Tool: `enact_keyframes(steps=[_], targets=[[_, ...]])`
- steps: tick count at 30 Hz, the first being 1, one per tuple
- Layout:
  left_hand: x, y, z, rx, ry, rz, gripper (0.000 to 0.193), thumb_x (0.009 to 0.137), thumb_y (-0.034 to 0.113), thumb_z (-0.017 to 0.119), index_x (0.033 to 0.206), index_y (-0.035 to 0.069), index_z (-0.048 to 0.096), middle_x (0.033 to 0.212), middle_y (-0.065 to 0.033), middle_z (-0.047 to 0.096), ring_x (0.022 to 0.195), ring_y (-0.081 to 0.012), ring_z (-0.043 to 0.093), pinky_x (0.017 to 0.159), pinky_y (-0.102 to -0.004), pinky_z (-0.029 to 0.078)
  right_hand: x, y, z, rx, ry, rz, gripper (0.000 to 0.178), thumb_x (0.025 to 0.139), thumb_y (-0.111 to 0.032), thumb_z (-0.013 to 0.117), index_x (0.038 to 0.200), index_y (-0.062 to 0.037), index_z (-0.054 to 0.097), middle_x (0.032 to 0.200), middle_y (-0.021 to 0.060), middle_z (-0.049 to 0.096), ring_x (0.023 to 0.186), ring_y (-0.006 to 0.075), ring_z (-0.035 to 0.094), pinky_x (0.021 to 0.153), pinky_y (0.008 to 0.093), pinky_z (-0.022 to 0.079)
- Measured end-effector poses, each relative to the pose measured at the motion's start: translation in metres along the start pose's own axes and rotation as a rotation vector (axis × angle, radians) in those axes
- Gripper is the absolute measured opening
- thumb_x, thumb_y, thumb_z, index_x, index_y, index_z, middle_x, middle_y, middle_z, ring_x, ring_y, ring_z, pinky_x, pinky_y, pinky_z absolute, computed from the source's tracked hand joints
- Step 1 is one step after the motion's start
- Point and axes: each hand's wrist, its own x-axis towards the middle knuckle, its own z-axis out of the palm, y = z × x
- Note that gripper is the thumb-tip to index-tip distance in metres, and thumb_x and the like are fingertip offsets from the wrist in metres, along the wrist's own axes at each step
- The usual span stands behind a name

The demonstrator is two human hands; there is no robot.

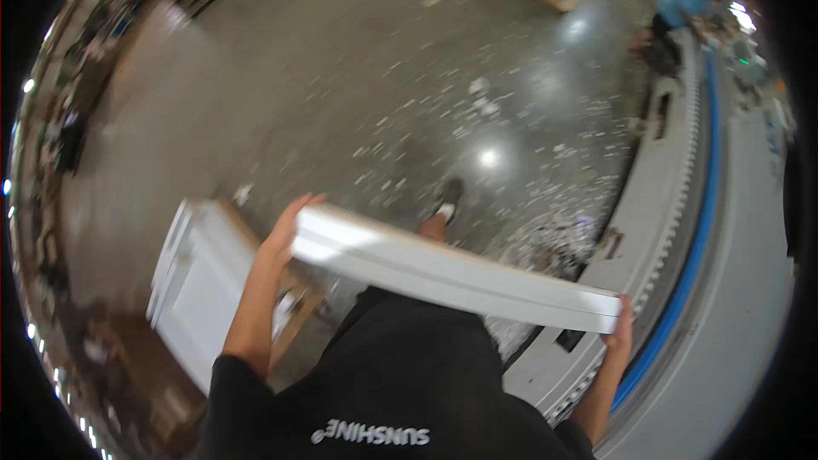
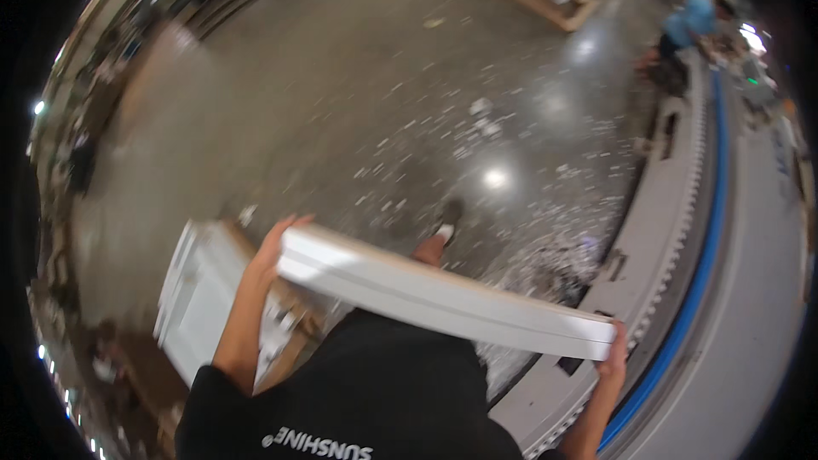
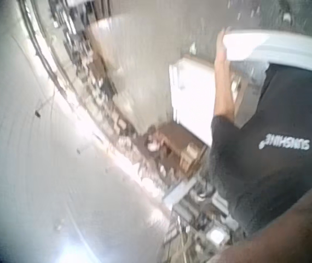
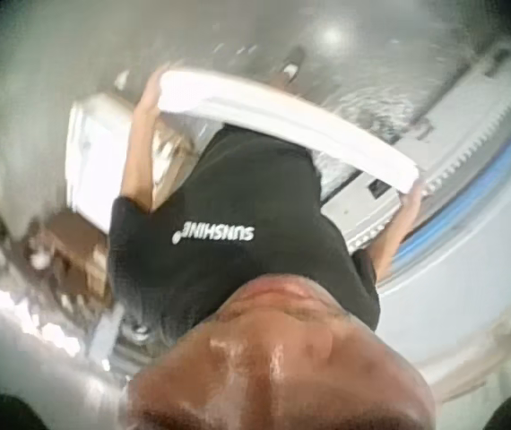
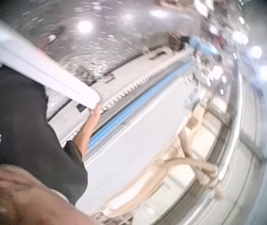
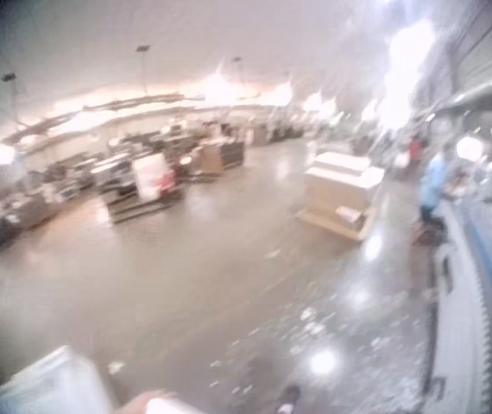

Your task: Measuring and marking wooden planks before moving them to an edge banding machine.

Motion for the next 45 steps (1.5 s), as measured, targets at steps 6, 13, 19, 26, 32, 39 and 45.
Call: enact_keyframes(steps=[6,13,19,26,32,39,45], targets=[[0.176,0.079,0.087,0.177,0.057,-0.01,0.074,0.107,0.051,0.047,0.155,-0.005,0.05,0.147,-0.0224,0.062,0.135,-0.0325,0.059,0.118,-0.0433,0.043,0.128,-0.084,0.049,0.052,0.152,0.03,0.033,0.094,-0.046,0.06,0.097,-0.0146,0.07,0.088,0.0073,0.071,0.084,0.0276,0.072,0.078,0.0476,0.06],[0.39,0.245,0.347,0.382,-0.182,-0.05,0.069,0.107,0.051,0.045,0.153,0.0,0.055,0.142,-0.0211,0.064,0.13,-0.0317,0.062,0.112,-0.0454,0.048,0.176,-0.203,0.031,0.384,0.284,0.07,0.038,0.099,-0.043,0.059,0.1,-0.0066,0.071,0.085,0.0072,0.074,0.081,0.0279,0.074,0.082,0.0422,0.06],[0.58,0.294,0.553,0.6,-0.307,-0.118,0.074,0.107,0.054,0.044,0.153,-0.002,0.054,0.148,-0.0206,0.062,0.132,-0.0335,0.062,0.113,-0.046,0.048,0.261,-0.242,-0.013,0.645,0.37,-0.066,0.034,0.098,-0.037,0.06,0.1,-0.0046,0.07,0.092,0.012,0.075,0.084,0.0298,0.074,0.085,0.0446,0.061],[0.772,0.323,0.719,0.698,-0.314,-0.215,0.072,0.107,0.055,0.045,0.149,-0.002,0.058,0.141,-0.0202,0.066,0.126,-0.0317,0.065,0.11,-0.0445,0.049,0.433,-0.342,-0.051,0.703,0.461,-0.1,0.038,0.098,-0.036,0.054,0.1,-0.0017,0.072,0.094,0.0147,0.077,0.087,0.032,0.076,0.087,0.0467,0.063],[0.858,0.389,0.862,0.605,-0.306,-0.134,0.069,0.107,0.054,0.046,0.144,-0.002,0.062,0.13,-0.0194,0.071,0.115,-0.0316,0.069,0.103,-0.0451,0.054,0.572,-0.482,-0.079,0.707,0.449,-0.073,0.04,0.101,-0.037,0.054,0.104,0.0,0.07,0.099,0.0159,0.077,0.092,0.0311,0.076,0.091,0.0458,0.062],[1.02,0.443,0.985,0.555,-0.277,-0.14,0.067,0.107,0.054,0.049,0.141,-0.001,0.064,0.123,-0.0184,0.072,0.112,-0.0325,0.069,0.1,-0.0463,0.056,0.735,-0.659,-0.08,0.632,0.391,-0.057,0.038,0.101,-0.035,0.056,0.106,0.0013,0.068,0.097,0.0162,0.075,0.088,0.0316,0.076,0.086,0.0474,0.063],[1.21,0.484,1.143,0.595,-0.378,-0.198,0.066,0.106,0.054,0.05,0.141,0.0,0.064,0.122,-0.0176,0.073,0.111,-0.0324,0.07,0.099,-0.0463,0.056,0.86,-0.751,-0.096,0.699,0.458,-0.056,0.041,0.101,-0.039,0.054,0.099,-0.0018,0.071,0.094,0.0164,0.076,0.086,0.0335,0.075,0.086,0.0475,0.062]])
